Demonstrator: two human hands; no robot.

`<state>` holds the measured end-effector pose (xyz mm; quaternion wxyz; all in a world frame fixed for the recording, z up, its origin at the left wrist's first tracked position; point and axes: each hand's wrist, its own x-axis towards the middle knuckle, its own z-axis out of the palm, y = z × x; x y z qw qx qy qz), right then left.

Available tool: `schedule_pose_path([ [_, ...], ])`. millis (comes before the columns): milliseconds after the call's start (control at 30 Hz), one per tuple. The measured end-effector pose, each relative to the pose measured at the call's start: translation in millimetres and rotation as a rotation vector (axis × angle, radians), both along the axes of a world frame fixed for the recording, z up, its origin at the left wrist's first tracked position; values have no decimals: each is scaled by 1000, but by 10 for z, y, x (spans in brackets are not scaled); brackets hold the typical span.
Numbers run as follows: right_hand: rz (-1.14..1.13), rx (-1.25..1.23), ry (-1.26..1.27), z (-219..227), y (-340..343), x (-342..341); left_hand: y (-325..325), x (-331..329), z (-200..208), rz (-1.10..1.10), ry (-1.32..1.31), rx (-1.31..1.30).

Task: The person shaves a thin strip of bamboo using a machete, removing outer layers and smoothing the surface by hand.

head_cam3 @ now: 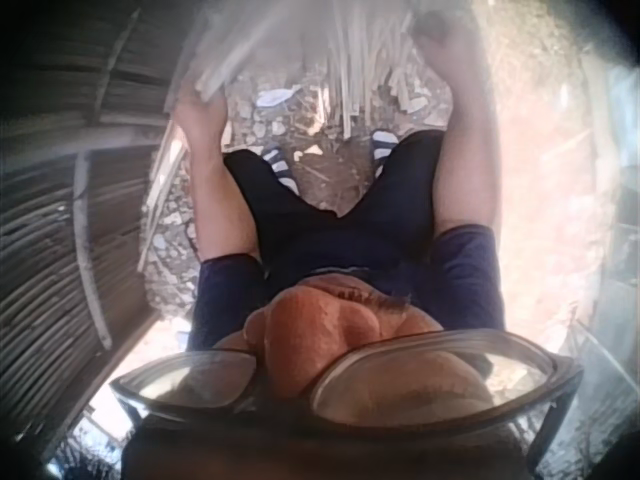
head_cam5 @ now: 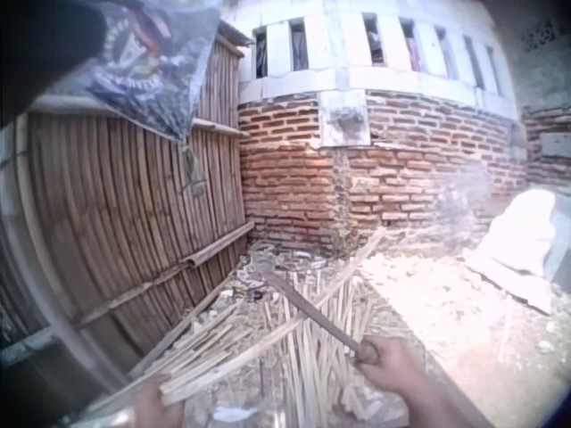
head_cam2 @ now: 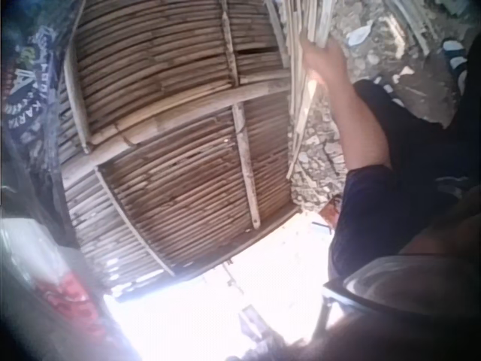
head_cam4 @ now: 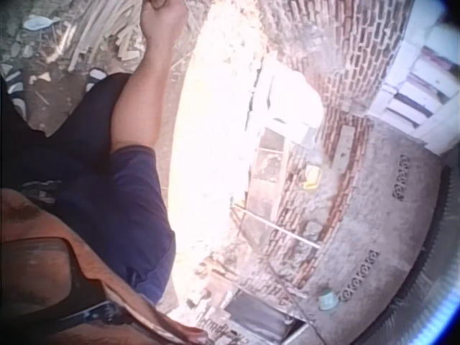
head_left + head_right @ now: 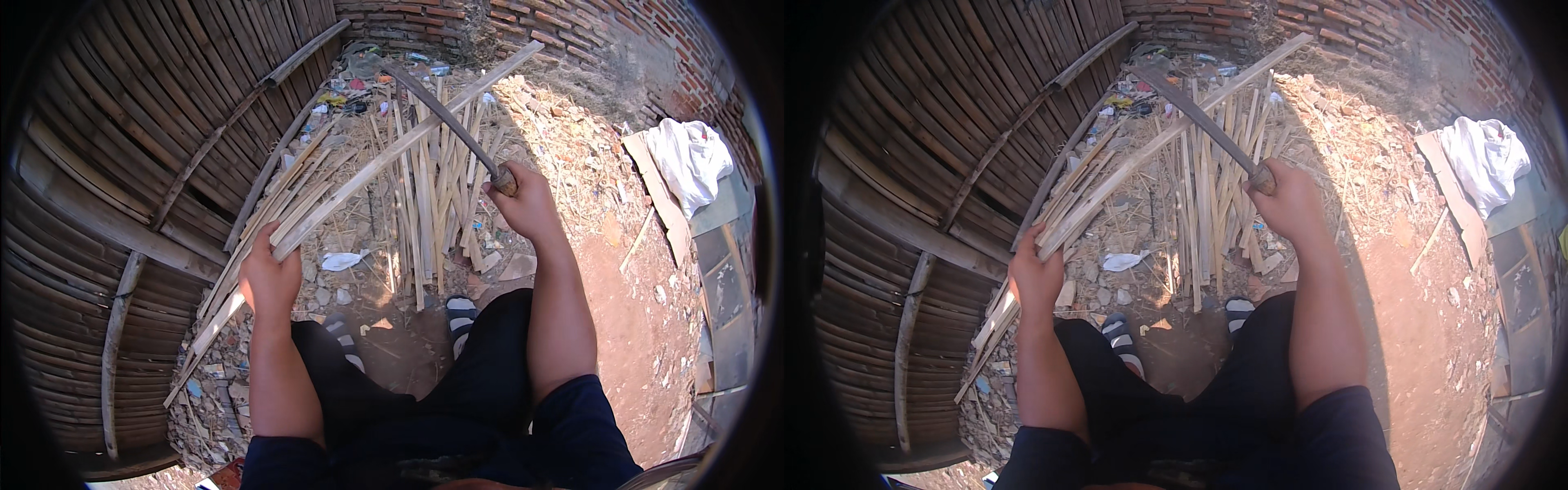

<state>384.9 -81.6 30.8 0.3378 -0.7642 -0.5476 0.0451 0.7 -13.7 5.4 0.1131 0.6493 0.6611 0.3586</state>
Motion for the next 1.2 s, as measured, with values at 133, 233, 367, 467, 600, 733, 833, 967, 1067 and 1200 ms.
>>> schedule_pose_path([
  [133, 237, -121, -122, 81, -30, -338, 22, 12, -88, -3, 47, 35],
  [233, 376, -44, -229, -63, -7, -627, 29, -11, -159, -31, 49, 92],
  [367, 379, -132, -232, 19, 20, -721, 18, -33, -131, -19, 29, 66],
  [467, 168, -103, -37, -22, 72, -297, 19, -14, -95, -10, 6, 75],
  [600, -49, -69, 51, 44, 31, -10, 27, -22, -110, -2, 25, 57],
  [733, 125, -120, -33, -16, 4, -119, 11, 42, -93, -9, 75, 33],
  [833, 305, -183, -190, 50, -39, -502, 38, 41, -166, -45, 73, 45],
  [967, 406, -272, -255, 67, -7, -668, 25, 35, -136, -39, 77, 25],
  [1067, 280, -182, -125, 15, 62, -422, 44, -69, -155, -14, 71, 58],
  [1200, -99, -114, 140, 80, 39, 51, 84, -91, -186, -5, 60, 51],
])
